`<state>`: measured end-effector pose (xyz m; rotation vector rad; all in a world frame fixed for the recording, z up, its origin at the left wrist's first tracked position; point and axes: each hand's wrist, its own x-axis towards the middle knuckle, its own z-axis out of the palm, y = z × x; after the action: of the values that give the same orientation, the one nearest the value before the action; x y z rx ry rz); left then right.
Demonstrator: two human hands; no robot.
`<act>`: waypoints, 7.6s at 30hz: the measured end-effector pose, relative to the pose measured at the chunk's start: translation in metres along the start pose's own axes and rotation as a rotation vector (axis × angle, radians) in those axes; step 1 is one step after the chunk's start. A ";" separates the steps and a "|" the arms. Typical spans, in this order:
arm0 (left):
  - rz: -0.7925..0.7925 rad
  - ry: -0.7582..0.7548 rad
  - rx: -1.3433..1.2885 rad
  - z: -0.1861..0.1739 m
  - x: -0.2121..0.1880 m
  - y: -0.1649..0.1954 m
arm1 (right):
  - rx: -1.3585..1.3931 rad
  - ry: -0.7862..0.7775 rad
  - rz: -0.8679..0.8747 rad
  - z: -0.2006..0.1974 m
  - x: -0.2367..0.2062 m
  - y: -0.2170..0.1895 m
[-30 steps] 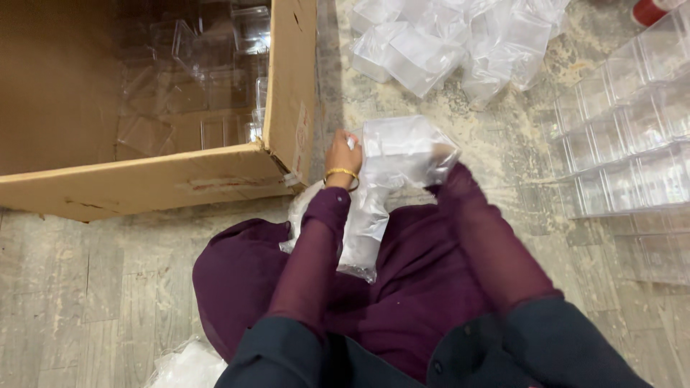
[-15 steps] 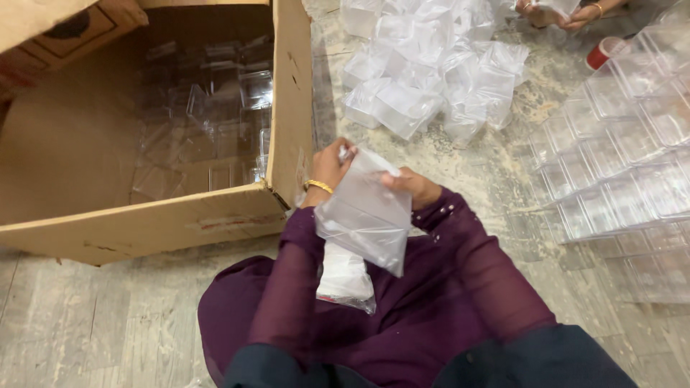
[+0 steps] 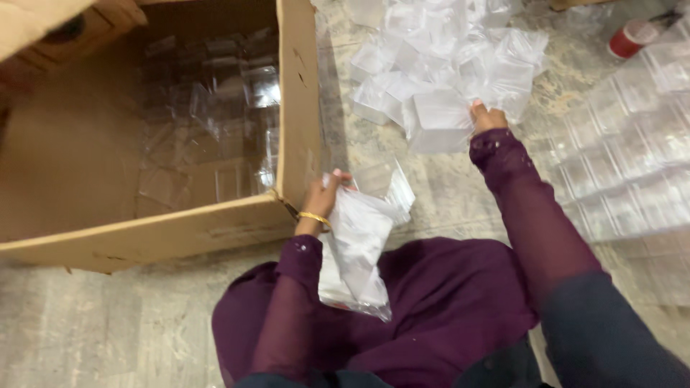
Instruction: The person sits on the floor and places clear plastic containers one at a time into a plastic bag, opening the bag and pushing each container inside. Bagged containers are set on the floor beside them, and the person briefly touches a phone on the floor before resuming bagging.
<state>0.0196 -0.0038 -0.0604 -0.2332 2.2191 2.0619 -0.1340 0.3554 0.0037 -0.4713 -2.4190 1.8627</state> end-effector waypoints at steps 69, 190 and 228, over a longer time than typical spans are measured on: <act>-0.069 0.295 0.371 0.066 0.044 -0.036 | -0.619 -0.704 0.110 0.094 -0.057 0.009; 0.079 -0.110 -0.182 0.055 -0.008 -0.047 | 0.022 -0.913 -0.208 0.082 -0.144 0.082; 0.046 0.260 0.431 0.065 0.040 -0.040 | -0.668 -0.384 -0.375 0.095 -0.071 0.060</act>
<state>-0.0144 0.0562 -0.1119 -0.4312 2.7752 1.5896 -0.0754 0.2610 -0.0690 0.3509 -3.0745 1.0425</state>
